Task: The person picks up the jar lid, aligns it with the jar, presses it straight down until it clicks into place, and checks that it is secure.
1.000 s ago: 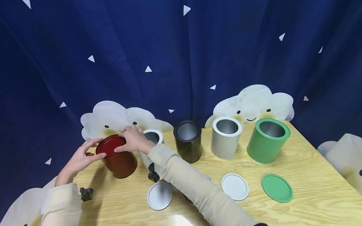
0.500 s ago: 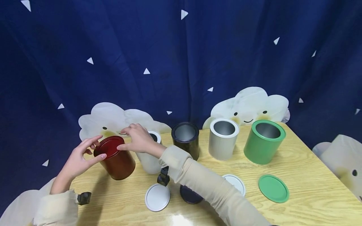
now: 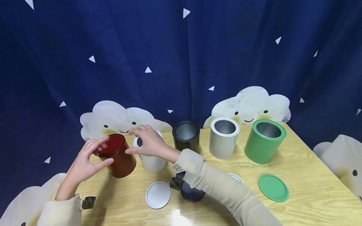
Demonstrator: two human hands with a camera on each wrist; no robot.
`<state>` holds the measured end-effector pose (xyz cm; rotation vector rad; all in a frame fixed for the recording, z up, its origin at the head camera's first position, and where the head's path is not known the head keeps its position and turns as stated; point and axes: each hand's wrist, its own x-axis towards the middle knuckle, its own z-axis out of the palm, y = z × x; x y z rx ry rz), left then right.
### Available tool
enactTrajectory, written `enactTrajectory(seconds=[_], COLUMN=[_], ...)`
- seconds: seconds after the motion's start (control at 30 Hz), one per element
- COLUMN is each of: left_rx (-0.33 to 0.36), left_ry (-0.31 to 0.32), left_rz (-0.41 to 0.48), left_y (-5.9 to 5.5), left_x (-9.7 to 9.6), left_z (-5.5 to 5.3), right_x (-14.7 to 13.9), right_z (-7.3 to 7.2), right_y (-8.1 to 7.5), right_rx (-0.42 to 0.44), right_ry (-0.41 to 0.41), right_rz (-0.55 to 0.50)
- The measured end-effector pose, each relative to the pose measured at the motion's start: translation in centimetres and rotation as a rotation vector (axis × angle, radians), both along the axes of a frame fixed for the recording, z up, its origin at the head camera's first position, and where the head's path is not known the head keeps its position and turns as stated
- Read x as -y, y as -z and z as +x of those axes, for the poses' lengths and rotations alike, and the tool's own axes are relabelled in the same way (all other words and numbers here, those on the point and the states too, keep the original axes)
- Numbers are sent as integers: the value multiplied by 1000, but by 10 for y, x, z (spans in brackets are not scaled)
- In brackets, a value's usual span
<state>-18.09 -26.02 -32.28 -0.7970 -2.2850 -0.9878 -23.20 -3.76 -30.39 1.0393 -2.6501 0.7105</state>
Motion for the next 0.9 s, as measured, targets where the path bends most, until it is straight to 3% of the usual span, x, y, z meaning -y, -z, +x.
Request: enactTrajectory(seconds=[0.1,0.33,0.9], left_rx=[-2,21,20], left_ry=[10,21,85], left_rz=[10,-37,-69], left_y=[-1,20,34], left_x=[-6,-1,-16], left_z=[4,1,15], right_x=[-6,-21,-50], right_z=[5,14,33], right_y=[1,5,18], right_rx=[-7,-34,-48], right_ry=[-3,-28,-51], right_rz=[-6,-57,-101])
